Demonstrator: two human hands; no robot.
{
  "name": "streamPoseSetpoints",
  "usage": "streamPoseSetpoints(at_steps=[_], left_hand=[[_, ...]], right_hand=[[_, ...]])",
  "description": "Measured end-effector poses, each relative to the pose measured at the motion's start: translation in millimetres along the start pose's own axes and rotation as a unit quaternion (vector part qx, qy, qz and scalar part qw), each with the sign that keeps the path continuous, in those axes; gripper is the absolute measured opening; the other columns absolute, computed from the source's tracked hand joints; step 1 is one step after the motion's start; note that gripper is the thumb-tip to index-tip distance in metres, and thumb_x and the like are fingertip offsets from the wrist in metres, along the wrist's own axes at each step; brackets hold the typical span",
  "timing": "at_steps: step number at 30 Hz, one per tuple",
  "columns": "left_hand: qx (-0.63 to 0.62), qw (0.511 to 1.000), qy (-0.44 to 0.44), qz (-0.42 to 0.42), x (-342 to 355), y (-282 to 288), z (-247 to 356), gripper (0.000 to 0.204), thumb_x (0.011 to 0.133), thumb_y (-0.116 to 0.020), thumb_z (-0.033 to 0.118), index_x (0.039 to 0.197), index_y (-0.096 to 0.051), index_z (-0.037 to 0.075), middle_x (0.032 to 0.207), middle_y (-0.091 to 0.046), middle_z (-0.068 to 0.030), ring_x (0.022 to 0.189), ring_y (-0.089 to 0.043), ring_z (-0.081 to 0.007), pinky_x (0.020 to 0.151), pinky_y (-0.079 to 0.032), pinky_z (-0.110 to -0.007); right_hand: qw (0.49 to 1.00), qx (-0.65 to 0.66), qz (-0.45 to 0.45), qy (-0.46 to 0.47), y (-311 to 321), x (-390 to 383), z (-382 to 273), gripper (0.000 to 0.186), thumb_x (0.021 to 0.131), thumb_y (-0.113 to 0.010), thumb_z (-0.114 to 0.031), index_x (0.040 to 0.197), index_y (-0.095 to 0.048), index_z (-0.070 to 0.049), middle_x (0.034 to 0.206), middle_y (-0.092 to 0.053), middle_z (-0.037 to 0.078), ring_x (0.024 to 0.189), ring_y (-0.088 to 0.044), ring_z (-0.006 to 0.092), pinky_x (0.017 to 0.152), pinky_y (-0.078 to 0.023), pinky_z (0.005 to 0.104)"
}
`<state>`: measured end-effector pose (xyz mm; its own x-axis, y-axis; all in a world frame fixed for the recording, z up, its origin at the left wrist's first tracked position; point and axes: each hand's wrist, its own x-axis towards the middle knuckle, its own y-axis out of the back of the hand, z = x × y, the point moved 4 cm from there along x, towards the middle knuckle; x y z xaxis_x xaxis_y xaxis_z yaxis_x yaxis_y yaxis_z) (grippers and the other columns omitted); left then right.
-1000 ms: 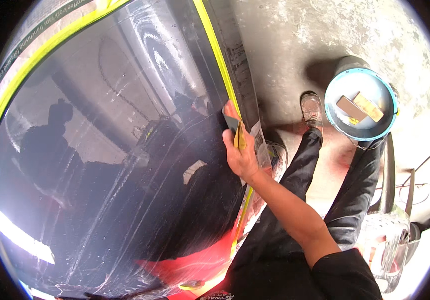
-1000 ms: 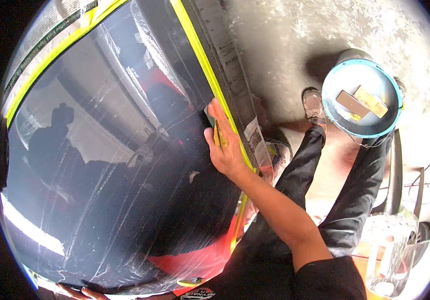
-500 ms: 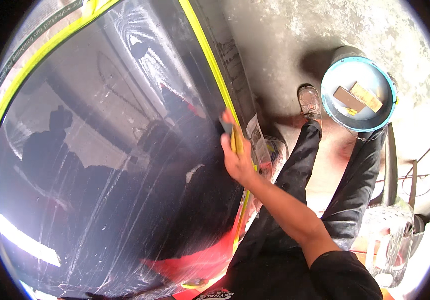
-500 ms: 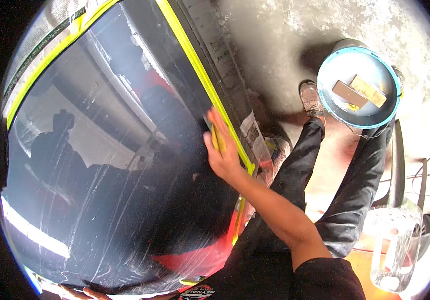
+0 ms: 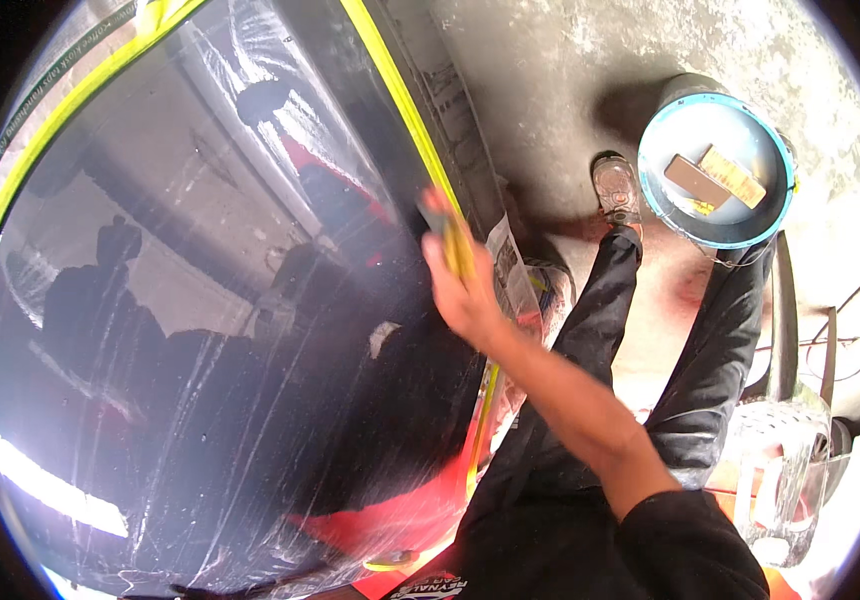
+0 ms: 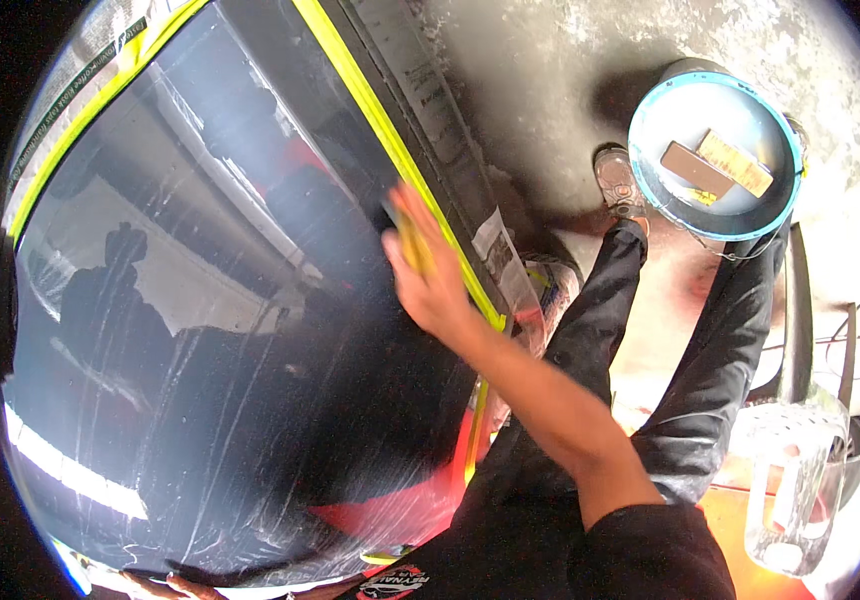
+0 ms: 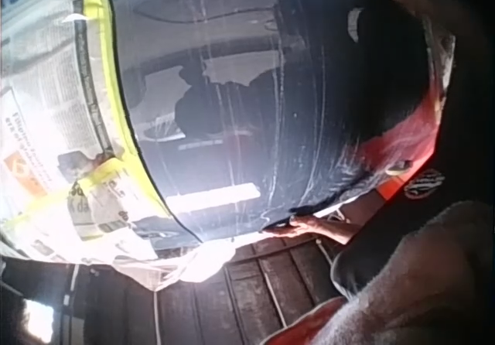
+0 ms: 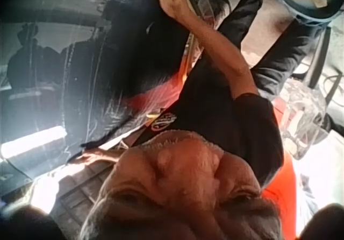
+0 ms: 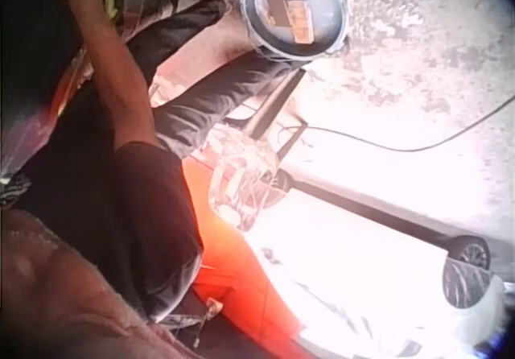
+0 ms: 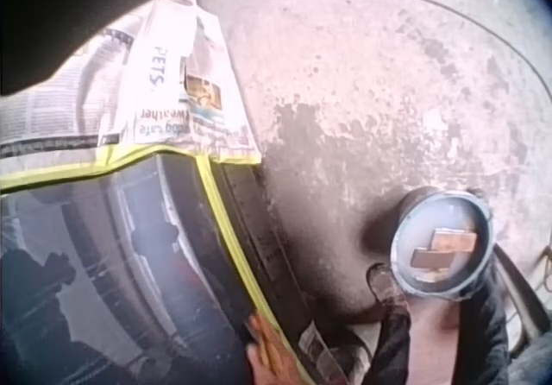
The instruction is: Sanding the body of a car during repair.
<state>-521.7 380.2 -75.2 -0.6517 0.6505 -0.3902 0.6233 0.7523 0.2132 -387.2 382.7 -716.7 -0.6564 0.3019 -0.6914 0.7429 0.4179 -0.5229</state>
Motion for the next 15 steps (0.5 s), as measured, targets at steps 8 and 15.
streamPoseSetpoints(at_steps=[8,15], left_hand=[[-0.044,0.996,0.07,-0.02,-4.3,5.8,-15.8,0.091,0.108,-0.045,0.063,0.163,-0.03,-0.008,0.165,-0.034,-0.0352,0.15,-0.038,-0.0536,0.118,-0.036,-0.068],[-0.137,0.983,0.123,-0.004,3.4,-0.8,9.8,0.09,0.108,-0.047,0.062,0.161,-0.034,-0.009,0.164,-0.036,-0.0348,0.15,-0.038,-0.053,0.119,-0.035,-0.067]], right_hand=[[0.998,-0.011,-0.023,0.054,-4.7,-2.3,-7.8,0.06,0.103,-0.064,-0.005,0.159,-0.043,0.004,0.16,-0.05,0.023,0.151,-0.048,0.0303,0.126,-0.032,0.0414],[0.993,-0.053,0.009,0.104,-30.8,97.6,-84.5,0.045,0.104,-0.064,-0.014,0.146,-0.057,0.002,0.154,-0.054,0.027,0.14,-0.055,0.0441,0.115,-0.047,0.0469]])
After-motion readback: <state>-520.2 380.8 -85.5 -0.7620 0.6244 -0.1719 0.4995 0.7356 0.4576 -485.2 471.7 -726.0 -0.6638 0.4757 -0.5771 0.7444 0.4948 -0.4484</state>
